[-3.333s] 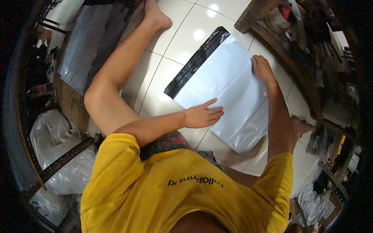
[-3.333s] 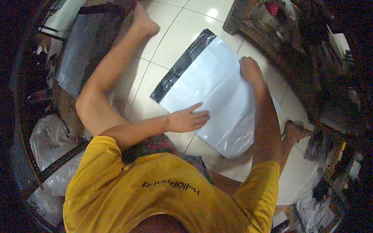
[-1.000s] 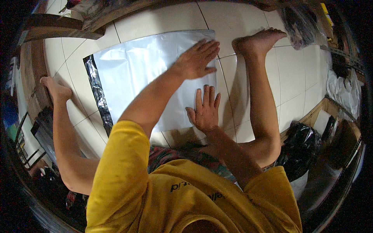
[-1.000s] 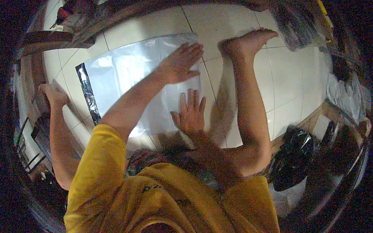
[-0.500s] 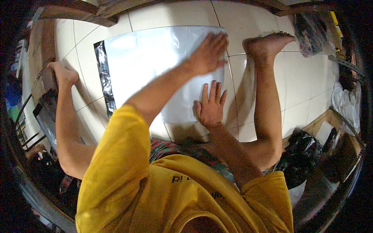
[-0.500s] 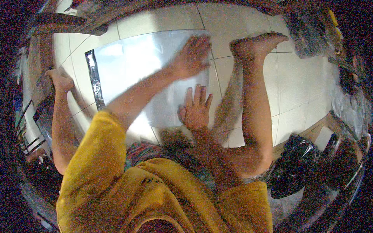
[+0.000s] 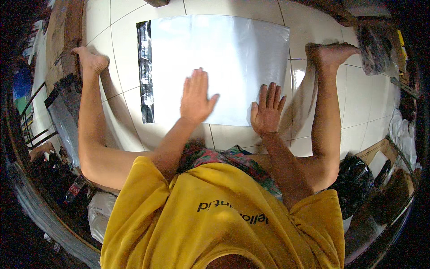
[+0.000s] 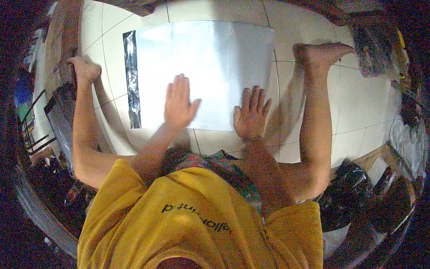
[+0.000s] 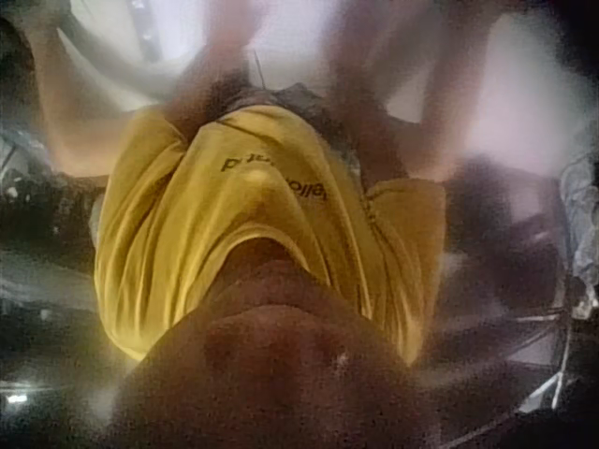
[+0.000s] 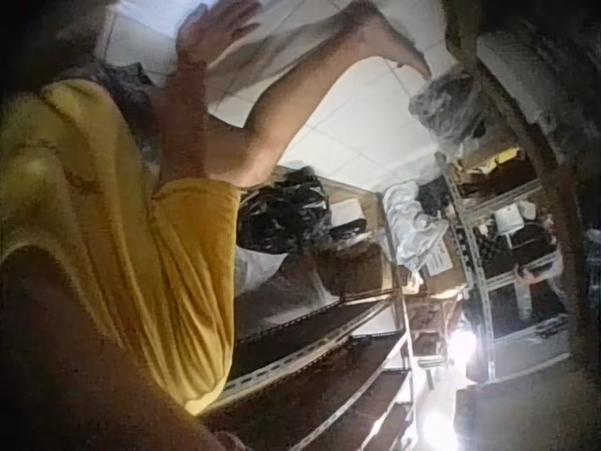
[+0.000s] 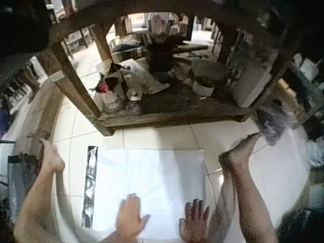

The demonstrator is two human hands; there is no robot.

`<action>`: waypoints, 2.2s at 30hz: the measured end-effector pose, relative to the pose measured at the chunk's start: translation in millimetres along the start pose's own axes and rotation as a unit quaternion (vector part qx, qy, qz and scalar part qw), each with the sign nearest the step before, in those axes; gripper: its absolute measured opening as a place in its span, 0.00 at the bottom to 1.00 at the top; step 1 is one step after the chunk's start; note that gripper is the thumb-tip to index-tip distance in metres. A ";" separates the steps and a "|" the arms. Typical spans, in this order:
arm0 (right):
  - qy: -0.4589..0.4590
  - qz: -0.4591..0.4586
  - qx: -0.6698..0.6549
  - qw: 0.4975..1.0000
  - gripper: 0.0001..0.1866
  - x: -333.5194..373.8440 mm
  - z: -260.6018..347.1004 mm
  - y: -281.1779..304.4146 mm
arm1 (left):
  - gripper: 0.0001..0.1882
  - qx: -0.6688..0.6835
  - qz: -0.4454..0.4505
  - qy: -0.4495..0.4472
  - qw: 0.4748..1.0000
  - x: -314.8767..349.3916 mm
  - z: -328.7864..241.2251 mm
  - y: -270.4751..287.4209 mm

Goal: The person sits on the floor and repeatedly folds a white plastic shipping bag, places a dark folded item inside, and seals the bag. The process is repeated multiple times with the same bag and item.

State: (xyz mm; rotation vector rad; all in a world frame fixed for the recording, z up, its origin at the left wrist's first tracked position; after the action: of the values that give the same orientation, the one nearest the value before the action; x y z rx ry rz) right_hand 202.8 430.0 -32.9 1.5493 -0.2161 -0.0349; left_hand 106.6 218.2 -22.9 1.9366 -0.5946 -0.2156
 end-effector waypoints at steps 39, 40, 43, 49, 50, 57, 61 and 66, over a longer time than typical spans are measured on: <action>0.145 -0.124 0.005 0.982 0.43 -184.9 -19.2 42.2 | 0.46 0.011 -0.048 -0.033 0.998 -163.5 1.2 20.6; 0.150 -0.130 0.002 0.980 0.44 -185.2 -19.8 40.3 | 0.46 -0.021 -0.040 0.006 0.999 -162.3 23.8 24.4; 0.147 -0.135 0.001 0.980 0.43 -185.2 -24.7 37.2 | 0.43 -0.061 -0.123 0.015 0.990 -144.5 75.5 51.9; 0.161 -0.139 0.024 0.977 0.43 -185.4 -23.9 35.7 | 0.42 -0.026 -0.110 0.028 0.993 -142.9 85.1 57.8; 0.150 -0.132 0.036 0.979 0.42 -184.2 -25.2 37.9 | 0.42 -0.039 -0.099 0.033 0.994 -147.7 85.1 56.3; 0.157 -0.089 0.018 0.983 0.40 -144.9 -4.4 26.8 | 0.40 -0.075 -0.087 0.068 0.991 -143.9 82.4 54.4; 0.157 -0.083 0.041 0.983 0.40 -144.5 -1.4 24.2 | 0.37 0.113 -0.093 -0.059 0.987 -149.9 -21.2 0.3; 0.161 -0.092 0.066 0.980 0.42 -142.0 -9.0 16.8 | 0.37 0.153 -0.074 -0.135 0.976 -121.7 -105.2 -30.0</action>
State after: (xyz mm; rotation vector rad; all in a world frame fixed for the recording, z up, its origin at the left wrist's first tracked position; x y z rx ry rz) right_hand 63.1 461.8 -32.7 1.6783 0.1850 0.0877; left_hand 53.9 373.0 -18.2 2.2730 -0.6936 -0.5126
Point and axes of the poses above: each hand's wrist, its own x-axis away from the middle knuckle, its own y-axis out of the back of the hand, z = x × y, the point moved 8 cm from there along -x, towards the middle knuckle, and after that the axes turned 9 degrees about x, right-handed, at the moved point
